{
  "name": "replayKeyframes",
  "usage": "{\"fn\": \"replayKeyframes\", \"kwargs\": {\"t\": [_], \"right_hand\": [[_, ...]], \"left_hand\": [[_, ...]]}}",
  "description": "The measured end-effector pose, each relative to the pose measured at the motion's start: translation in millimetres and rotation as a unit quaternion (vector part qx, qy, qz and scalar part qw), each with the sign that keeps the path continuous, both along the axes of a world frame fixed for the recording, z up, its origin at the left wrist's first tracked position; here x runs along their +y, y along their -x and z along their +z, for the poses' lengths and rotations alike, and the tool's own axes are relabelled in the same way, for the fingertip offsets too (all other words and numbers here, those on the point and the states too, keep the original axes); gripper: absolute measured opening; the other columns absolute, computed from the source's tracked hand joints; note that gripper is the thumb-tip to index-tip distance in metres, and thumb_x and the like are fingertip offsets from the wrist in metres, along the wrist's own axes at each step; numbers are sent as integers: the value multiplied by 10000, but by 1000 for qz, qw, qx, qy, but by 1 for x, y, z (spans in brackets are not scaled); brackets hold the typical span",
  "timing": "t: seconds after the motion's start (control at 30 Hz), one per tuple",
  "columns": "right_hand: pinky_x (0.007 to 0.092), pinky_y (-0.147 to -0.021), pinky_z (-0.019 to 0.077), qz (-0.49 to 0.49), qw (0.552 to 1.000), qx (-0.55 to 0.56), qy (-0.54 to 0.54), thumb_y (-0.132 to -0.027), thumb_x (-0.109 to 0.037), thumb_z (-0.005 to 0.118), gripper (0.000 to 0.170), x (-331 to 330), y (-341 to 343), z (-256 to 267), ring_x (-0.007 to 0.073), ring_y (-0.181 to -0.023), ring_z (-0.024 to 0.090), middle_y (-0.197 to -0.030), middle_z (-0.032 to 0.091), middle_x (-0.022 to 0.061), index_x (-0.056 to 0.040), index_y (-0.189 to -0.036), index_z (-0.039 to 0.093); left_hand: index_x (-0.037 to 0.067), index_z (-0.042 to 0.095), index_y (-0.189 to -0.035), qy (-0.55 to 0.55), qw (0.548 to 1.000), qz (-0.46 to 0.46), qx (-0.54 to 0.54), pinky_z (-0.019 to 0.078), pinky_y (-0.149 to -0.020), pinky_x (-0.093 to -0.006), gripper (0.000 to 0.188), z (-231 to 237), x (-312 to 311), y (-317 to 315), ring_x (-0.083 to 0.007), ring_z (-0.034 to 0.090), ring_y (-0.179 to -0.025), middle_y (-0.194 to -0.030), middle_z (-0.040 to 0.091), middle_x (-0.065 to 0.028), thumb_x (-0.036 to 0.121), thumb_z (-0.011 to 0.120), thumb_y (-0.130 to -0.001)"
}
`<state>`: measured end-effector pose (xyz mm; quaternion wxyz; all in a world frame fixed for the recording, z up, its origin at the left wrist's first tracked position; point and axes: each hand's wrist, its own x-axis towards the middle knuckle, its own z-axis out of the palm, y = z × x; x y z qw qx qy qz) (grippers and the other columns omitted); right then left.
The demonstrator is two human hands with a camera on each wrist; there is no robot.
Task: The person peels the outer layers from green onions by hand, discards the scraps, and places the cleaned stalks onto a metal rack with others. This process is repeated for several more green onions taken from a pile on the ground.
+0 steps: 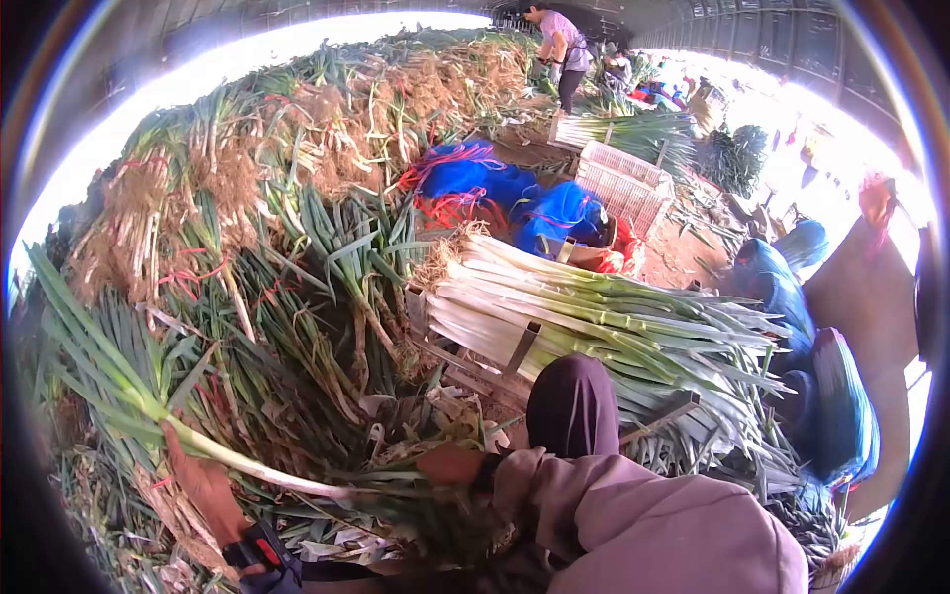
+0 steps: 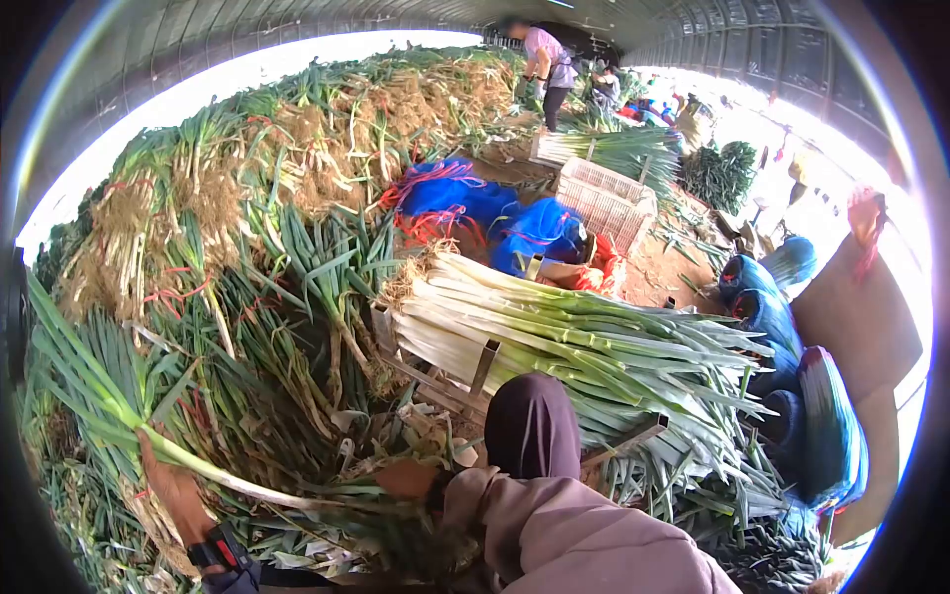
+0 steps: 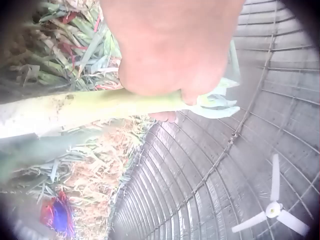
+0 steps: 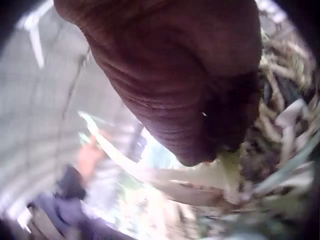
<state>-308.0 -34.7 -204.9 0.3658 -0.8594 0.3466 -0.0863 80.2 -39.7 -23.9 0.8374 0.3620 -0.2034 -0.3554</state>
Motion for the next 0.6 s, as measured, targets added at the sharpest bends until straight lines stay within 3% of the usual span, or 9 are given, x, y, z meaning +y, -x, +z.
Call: {"fn": "replayKeyframes", "kwargs": {"t": [0.07,0.13,0.17,0.23,0.3,0.43,0.5,0.53,0.6], "right_hand": [[476,-793,542,-10,997,82,8,-905,-331,649,424,-12,-38,32,408,-935,660,-1067,648,227,-65,-1229,583],[478,-806,547,-108,977,-151,107,-892,-330,671,506,-14,-73,87,399,-924,666,-1150,608,232,-58,-1298,538],[460,-862,542,-100,980,-145,93,-882,-325,685,531,-18,-89,123,393,-1001,642,-1178,581,218,-33,-1296,524],[428,-920,519,-36,940,-220,259,-864,-249,694,499,-25,-121,149,372,-1162,559,-1210,557,169,6,-1258,522],[416,-896,529,-51,917,-178,353,-828,-182,708,496,-42,-154,135,381,-1118,585,-1182,567,180,6,-1248,522],[440,-877,526,-83,934,-207,279,-825,-173,711,525,-50,-139,138,396,-1062,622,-1130,609,192,-26,-1292,520],[449,-849,529,-132,929,-326,111,-797,-54,645,341,-55,-128,148,422,-994,642,-1042,637,264,33,-1123,597],[452,-847,527,-128,922,-361,56,-794,-57,636,287,-56,-123,160,432,-980,645,-1027,658,266,34,-1066,625],[439,-826,533,-116,923,-356,93,-817,-103,662,292,-62,-118,167,406,-963,657,-1029,663,244,22,-1080,637]], "left_hand": [[5,529,-1323,-1,1000,-19,-14,490,-878,-315,447,-10,0,2,-139,587,-951,-1160,636,-65,234,671,-966],[0,507,-1350,-14,998,-51,-23,488,-894,-318,463,-13,-8,26,-147,589,-981,-1179,630,-75,192,659,-958],[-6,486,-1377,-23,996,-74,-34,487,-910,-320,483,-13,-11,39,-156,590,-1011,-1198,625,-85,150,648,-950],[-37,437,-1418,26,984,-162,-66,486,-949,-324,549,-40,-28,45,-189,599,-1082,-1181,628,-124,95,627,-920],[-29,405,-1441,-54,969,-238,-38,474,-955,-329,588,-43,-31,55,-192,595,-1084,-1208,617,-117,140,640,-929],[-15,431,-1432,-55,963,-255,-67,467,-962,-326,571,-21,-28,76,-200,595,-1095,-1221,612,-99,193,644,-944],[-1,496,-1390,-27,978,-205,-28,461,-956,-318,514,-7,-21,92,-188,593,-1091,-1219,609,-82,247,643,-964],[33,532,-1378,3,971,-235,-51,463,-953,-318,444,-14,-26,84,-166,583,-1084,-1234,601,-82,248,608,-997],[39,528,-1387,-8,967,-234,-97,463,-948,-312,426,-9,-29,92,-154,579,-1075,-1235,600,-81,229,585,-1011]]}}
